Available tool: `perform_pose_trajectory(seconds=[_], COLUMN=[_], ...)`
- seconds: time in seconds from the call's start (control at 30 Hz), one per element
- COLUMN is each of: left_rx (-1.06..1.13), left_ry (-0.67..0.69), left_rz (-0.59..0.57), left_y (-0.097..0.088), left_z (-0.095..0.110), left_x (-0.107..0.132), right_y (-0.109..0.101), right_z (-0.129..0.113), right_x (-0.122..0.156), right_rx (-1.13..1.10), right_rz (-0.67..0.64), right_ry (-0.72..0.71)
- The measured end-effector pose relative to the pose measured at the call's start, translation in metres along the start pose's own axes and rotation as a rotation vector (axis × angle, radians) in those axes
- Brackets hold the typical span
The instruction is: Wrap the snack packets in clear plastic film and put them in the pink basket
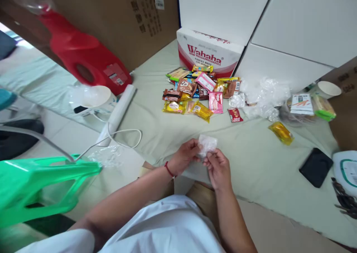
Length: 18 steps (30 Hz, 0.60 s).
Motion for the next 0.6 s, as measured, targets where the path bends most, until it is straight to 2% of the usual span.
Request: perform_pose_trajectory(seconds=[0.17,0.23,0.27,0.33,0.4,0.43,0.5,0.6], left_rx=[0.12,0.106,0.082,-0.036,-0.246,-0.36,-0.531,-0.599], left_ry=[-0.093,-0.088,-0.026,0.195,0.424,0.495,0.531,0.427], left_rz=[-0.021,-0.004,0.043,0.139,0.149,0.126,0.097,0.095], left_y=[-0.003,-0.009,-0.013,-0.02,-0.015,-0.01,-0.001,0.005], left_z=[-0.02,-0.02,-0.015,0.003,0.02,0.023,0.022,0.008], left_x=[-0.007,-0.002,0.004,0.02,0.038,0.044,0.046,0.033], right_y=[-0.019,-0.023,-0.024,-0.025,-0.022,-0.02,-0.013,-0.004], right_z=[0.01,0.007,0.005,0.0,-0.004,-0.005,-0.005,-0.004], right_x=[0.007,0.006,0.005,0.005,0.004,0.004,0.005,0.006], right_rx=[-0.124,-0.157,-0.168,-0.172,-0.148,-0.131,-0.102,-0.085], right_rz=[0.095,0.111,0.116,0.114,0.083,0.059,0.001,-0.062], right_ry=[0.113,0.122,0.121,0.114,0.111,0.116,0.138,0.129])
Point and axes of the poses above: each hand's wrist, its own x-axis away from the middle knuckle, its own y-axis out of the palm, z = x × y, the point moved 6 cm from there along -x, towards the middle knuckle, and after that the axes turned 13 degrees about -y, right-handed, at the moved point
